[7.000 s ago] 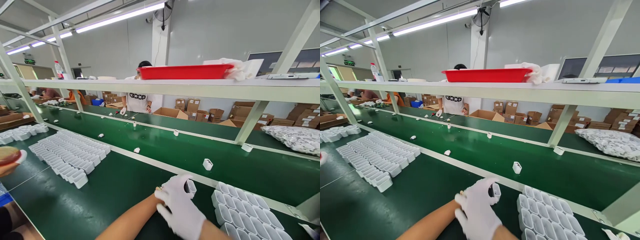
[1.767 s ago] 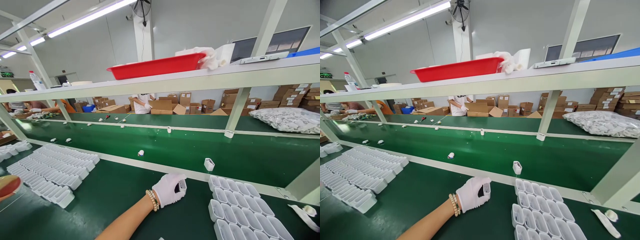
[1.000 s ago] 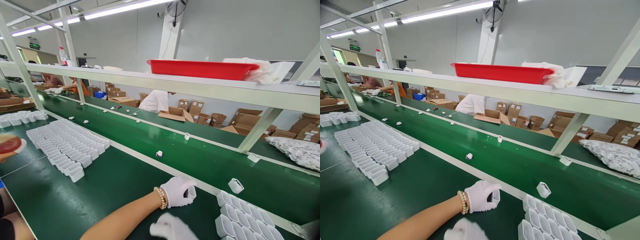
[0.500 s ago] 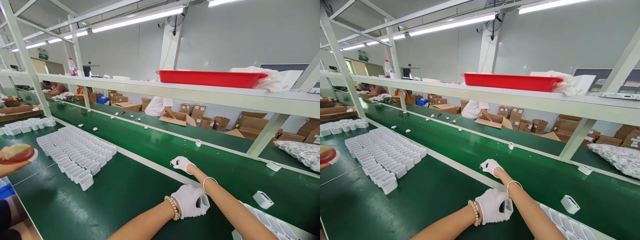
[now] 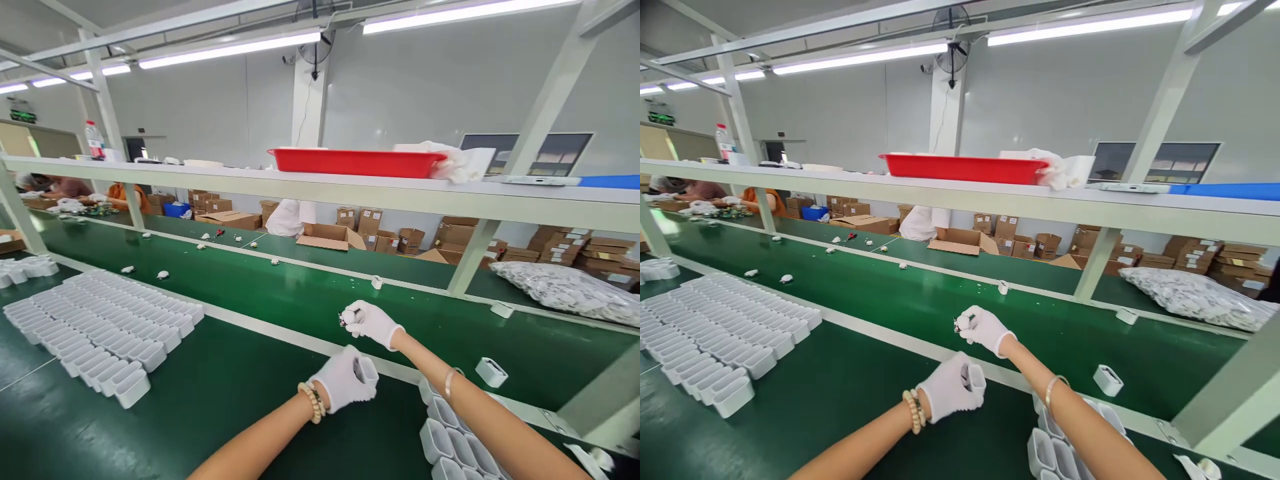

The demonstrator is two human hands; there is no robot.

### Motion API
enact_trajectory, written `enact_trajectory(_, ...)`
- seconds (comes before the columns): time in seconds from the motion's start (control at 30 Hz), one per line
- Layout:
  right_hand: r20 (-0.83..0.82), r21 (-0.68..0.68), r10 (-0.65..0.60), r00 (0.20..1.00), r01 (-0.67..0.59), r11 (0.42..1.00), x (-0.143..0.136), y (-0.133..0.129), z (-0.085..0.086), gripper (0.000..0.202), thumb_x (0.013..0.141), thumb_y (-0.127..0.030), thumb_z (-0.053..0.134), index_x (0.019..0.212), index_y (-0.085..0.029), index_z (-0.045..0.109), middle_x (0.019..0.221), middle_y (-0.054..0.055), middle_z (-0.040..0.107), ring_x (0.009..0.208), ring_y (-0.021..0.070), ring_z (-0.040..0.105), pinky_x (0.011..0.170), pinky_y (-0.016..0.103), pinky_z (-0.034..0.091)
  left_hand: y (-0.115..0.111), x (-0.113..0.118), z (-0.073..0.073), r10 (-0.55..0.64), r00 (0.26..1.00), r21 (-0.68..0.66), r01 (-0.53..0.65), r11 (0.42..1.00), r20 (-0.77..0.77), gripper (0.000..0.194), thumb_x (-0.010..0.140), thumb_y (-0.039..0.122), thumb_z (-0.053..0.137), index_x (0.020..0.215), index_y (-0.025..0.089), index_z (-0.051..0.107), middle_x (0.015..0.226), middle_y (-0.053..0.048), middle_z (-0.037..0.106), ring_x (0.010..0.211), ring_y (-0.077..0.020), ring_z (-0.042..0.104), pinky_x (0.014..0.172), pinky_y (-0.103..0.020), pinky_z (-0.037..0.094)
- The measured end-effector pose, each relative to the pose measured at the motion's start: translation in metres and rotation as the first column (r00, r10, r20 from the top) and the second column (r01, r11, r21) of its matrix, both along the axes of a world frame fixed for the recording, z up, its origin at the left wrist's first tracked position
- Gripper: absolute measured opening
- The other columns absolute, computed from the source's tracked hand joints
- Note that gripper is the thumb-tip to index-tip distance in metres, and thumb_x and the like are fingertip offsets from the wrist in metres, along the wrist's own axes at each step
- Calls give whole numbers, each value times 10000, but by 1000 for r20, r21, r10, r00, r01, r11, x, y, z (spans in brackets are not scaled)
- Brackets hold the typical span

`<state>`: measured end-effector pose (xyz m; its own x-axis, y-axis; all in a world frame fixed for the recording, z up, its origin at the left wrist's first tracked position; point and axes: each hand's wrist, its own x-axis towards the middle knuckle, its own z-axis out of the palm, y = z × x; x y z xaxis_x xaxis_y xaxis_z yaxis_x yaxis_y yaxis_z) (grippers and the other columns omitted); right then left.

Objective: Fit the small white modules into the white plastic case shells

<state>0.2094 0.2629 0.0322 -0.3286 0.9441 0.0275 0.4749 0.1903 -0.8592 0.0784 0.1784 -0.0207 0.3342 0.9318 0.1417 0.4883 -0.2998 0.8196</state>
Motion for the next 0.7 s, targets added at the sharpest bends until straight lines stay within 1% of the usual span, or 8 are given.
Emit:
enact_trajectory(0.07,-91,39,-19,996,23,999,22,-28,21,334,724,-313,778,939,-187,556,839,21,716,564,140,619,563,323,544,-2,-11,22,-8,1000,34,7,999,30,211,746,184,625,933,175,527,692,41,575,638,-129,583,605,-238,475)
enact_trajectory(0.13,-162,75,-39,986,52,996,39,-63,37,434,662,-350,801,989,-205,554,924,54,737,661,184,667,642,376,572,-10,-24,49,-63,997,60,60,996,54,304,711,177,672,983,181,536,785,24,629,720,-151,628,659,-254,518)
enact_trajectory(0.2,-225,102,-65,972,90,991,47,-102,47,488,648,-369,802,1052,-208,580,967,60,740,866,224,695,825,412,565,-23,-36,74,-65,997,173,59,983,31,352,691,165,696,1019,199,573,910,-1,665,840,-182,653,761,-293,550)
enact_trajectory(0.3,-223,170,-147,964,187,968,42,-150,52,441,684,-337,751,1096,-218,650,824,22,719,852,237,679,864,459,540,-46,-50,101,-134,990,341,142,929,-47,386,728,141,679,1094,231,600,1057,-21,682,958,-201,663,897,-348,552)
enact_trajectory(0.4,-94,278,-127,987,148,949,30,-179,61,386,724,-249,677,1110,-268,684,759,-17,680,733,199,637,777,425,546,-62,-60,114,-112,985,483,161,861,-128,463,740,96,673,1162,263,587,1108,-18,687,988,-200,670,956,-372,543)
enact_trajectory(0.53,54,275,-27,998,11,961,23,-192,77,180,757,-162,597,865,-269,695,685,-48,627,623,139,574,629,296,535,-71,-66,119,-75,981,606,172,777,-181,481,768,49,636,1183,282,567,1127,-11,689,1011,-184,673,944,-334,558)
enact_trajectory(0.6,57,263,-65,996,48,964,23,-193,78,166,748,-169,606,856,-263,690,667,-52,620,614,136,574,619,284,542,-74,-66,120,-66,977,633,181,752,-201,471,775,39,623,1176,281,566,1122,-9,694,1014,-179,675,930,-317,565)
enact_trajectory(0.7,-48,260,-198,979,204,944,24,-194,72,357,717,-222,651,1066,-279,700,705,-52,661,678,152,626,726,321,583,-77,-66,120,-51,972,639,189,745,-228,479,775,47,633,1186,285,561,1124,-7,701,1005,-179,681,901,-302,576)
